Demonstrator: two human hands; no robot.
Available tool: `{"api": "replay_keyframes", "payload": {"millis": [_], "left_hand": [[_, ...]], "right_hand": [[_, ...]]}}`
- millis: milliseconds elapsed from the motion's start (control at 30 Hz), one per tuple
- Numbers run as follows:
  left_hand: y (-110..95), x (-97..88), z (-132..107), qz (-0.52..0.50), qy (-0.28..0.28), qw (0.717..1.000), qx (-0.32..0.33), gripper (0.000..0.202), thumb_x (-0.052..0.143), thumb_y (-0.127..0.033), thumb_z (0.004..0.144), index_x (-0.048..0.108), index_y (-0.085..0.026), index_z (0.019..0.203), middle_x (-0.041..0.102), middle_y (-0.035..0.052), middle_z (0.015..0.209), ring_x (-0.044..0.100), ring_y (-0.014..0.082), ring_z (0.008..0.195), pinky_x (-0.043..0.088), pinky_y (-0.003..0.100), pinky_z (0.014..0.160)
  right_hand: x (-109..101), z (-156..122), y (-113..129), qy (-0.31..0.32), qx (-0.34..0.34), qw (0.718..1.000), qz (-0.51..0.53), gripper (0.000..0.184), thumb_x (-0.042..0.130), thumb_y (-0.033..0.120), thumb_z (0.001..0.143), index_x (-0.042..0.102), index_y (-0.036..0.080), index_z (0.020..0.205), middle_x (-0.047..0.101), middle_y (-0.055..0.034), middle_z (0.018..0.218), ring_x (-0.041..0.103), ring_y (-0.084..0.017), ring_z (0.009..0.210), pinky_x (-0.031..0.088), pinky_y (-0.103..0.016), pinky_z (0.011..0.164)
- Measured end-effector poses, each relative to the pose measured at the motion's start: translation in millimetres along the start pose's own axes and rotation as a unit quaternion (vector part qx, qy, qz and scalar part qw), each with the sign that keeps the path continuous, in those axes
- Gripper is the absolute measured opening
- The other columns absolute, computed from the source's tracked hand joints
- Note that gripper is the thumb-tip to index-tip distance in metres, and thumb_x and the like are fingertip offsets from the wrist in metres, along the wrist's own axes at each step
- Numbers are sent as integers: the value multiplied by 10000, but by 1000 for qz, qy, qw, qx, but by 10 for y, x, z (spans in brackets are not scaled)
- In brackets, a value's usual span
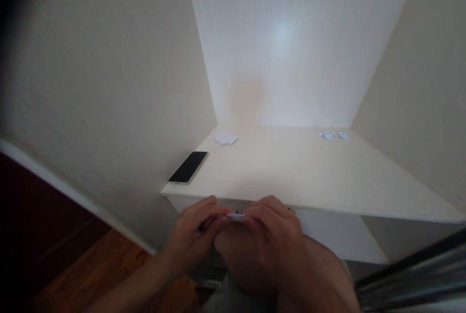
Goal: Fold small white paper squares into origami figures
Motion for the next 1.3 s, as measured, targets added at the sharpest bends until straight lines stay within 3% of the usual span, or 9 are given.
{"api": "replay_keyframes", "payload": {"millis": [133, 267, 433, 667, 867, 1067, 1200, 1300], "left_hand": [[81, -45, -45, -21, 18, 996, -82, 239, 591, -307, 983, 703, -173, 819, 504, -23, 673, 485, 120, 630, 344, 239, 598], [98, -82, 56, -81, 10, 987, -141, 266, 602, -370, 954, 678, -161, 808, 472, -37, 648, 433, 119, 612, 334, 234, 578], [96, -36, 239, -105, 31, 978, -180, 329, 626, -478, 908, 686, -157, 859, 296, -80, 566, 319, 106, 523, 256, 229, 508], [63, -38, 488, -49, 44, 989, -134, 329, 584, -409, 937, 561, -173, 708, 348, -74, 570, 341, 109, 542, 262, 242, 533], [-75, -114, 810, 14, 103, 992, -76, 245, 650, -372, 897, 655, -167, 763, 440, -60, 586, 393, 121, 572, 256, 256, 570], [-230, -25, 965, 72, 130, 989, -13, 263, 580, -345, 934, 646, -162, 758, 498, -41, 614, 429, 129, 596, 289, 258, 587], [-217, 16, 1019, 69, 152, 986, -15, 255, 586, -329, 922, 614, -166, 729, 463, -48, 579, 409, 126, 572, 267, 259, 563], [-143, 25, 1104, 52, 200, 978, -19, 252, 602, -343, 912, 625, -167, 733, 502, -38, 600, 451, 125, 569, 307, 253, 548]], "right_hand": [[142, -62, -102, -50, 155, 986, 27, 178, 664, 294, 917, 709, 213, 765, 686, -13, 701, 566, -161, 645, 411, -297, 620], [244, -50, -272, -109, 266, 938, 192, 208, 772, 374, 799, 734, 190, 710, 679, -21, 662, 540, -162, 623, 400, -301, 621], [282, 65, -390, -180, 266, 918, 231, 257, 755, 441, 798, 733, 190, 749, 641, 2, 622, 523, -142, 594, 389, -282, 593], [461, 69, -465, -240, 251, 896, 278, 286, 716, 485, 835, 694, 200, 826, 640, 12, 670, 537, -133, 590, 416, -264, 566], [283, 109, -437, -247, 226, 901, 275, 237, 792, 414, 778, 717, 189, 789, 699, -9, 691, 607, -152, 648, 456, -274, 619], [236, 167, -551, -274, 213, 890, 297, 246, 745, 430, 821, 696, 189, 813, 726, -21, 724, 653, -167, 689, 517, -311, 690], [183, 168, -562, -243, 199, 901, 300, 229, 746, 407, 827, 693, 185, 811, 738, -35, 744, 674, -173, 698, 525, -309, 672], [46, 183, -525, -212, 178, 914, 297, 233, 780, 350, 800, 696, 197, 954, 736, -17, 781, 684, -170, 725, 516, -290, 654]]}}
Point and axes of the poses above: each hand's wrist, its own z-axis towards the middle knuckle, its own x-axis out of the palm, y = z × x, the point moved 5 cm from there along z, towards the middle knuckle
